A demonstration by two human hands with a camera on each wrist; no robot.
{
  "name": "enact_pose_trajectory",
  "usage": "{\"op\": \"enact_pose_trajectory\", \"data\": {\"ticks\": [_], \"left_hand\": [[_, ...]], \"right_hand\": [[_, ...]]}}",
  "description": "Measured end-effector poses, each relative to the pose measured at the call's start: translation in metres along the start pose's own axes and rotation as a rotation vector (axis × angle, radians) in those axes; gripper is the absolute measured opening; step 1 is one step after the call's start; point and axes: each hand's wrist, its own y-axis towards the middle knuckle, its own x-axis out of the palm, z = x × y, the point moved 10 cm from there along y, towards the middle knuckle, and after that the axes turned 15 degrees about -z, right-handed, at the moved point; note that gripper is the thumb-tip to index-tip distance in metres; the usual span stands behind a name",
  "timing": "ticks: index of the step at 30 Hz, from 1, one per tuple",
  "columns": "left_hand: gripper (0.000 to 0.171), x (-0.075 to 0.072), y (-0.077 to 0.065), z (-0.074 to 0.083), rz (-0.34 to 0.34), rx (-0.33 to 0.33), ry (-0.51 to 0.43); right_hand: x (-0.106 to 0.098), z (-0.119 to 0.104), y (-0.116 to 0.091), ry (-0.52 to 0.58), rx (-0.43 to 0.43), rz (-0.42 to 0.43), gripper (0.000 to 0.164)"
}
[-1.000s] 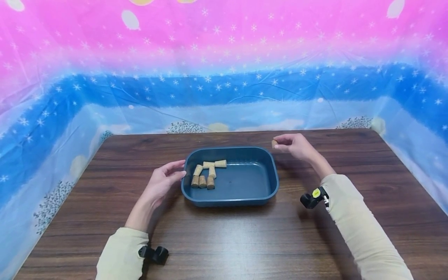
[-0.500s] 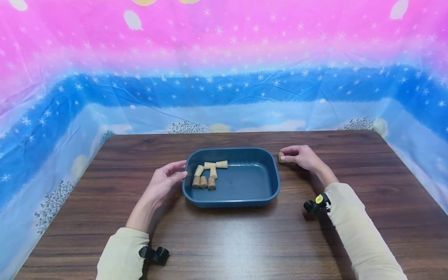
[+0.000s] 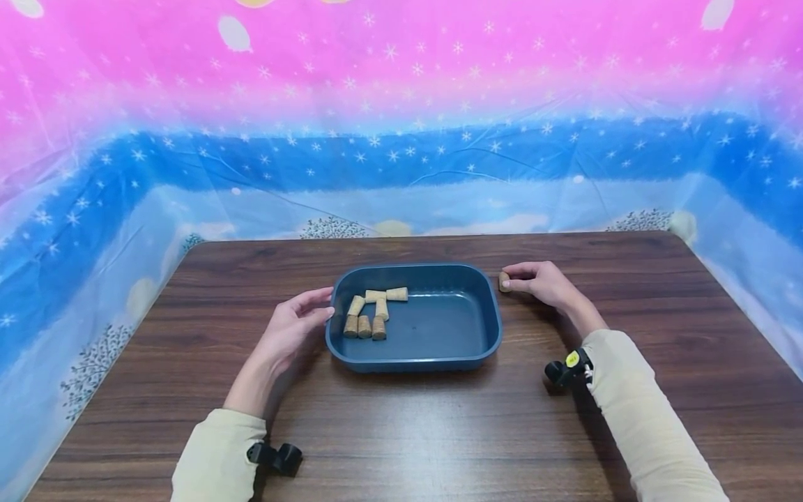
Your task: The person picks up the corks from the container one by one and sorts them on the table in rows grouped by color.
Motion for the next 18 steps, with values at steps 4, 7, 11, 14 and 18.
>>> {"op": "enact_pose_trajectory", "data": {"ticks": [4,7,11,14,18], "left_hand": [[0.045,0.0006,-0.0002,0.0007,0.0,0.006,-0.008],[0.045,0.0006,-0.0002,0.0008,0.0,0.008,-0.01],[0.045,0.0007,-0.0003,0.0007,-0.004,0.014,-0.017],[0.045,0.0011,-0.0004,0.001,-0.008,0.03,-0.034],[0.045,0.0013,-0.0007,0.0018,-0.009,0.046,-0.049]], "right_hand": [[0.0011,-0.0012,-0.0008,0.02,-0.008,-0.006,0.05],[0.0016,-0.0024,-0.0019,0.03,-0.014,-0.006,0.05],[0.0018,-0.0034,-0.0032,0.036,-0.02,-0.007,0.052],[0.0021,-0.0041,-0.0033,0.038,-0.026,-0.009,0.054],[0.0023,-0.0046,-0.0018,0.029,-0.033,-0.01,0.055]]}}
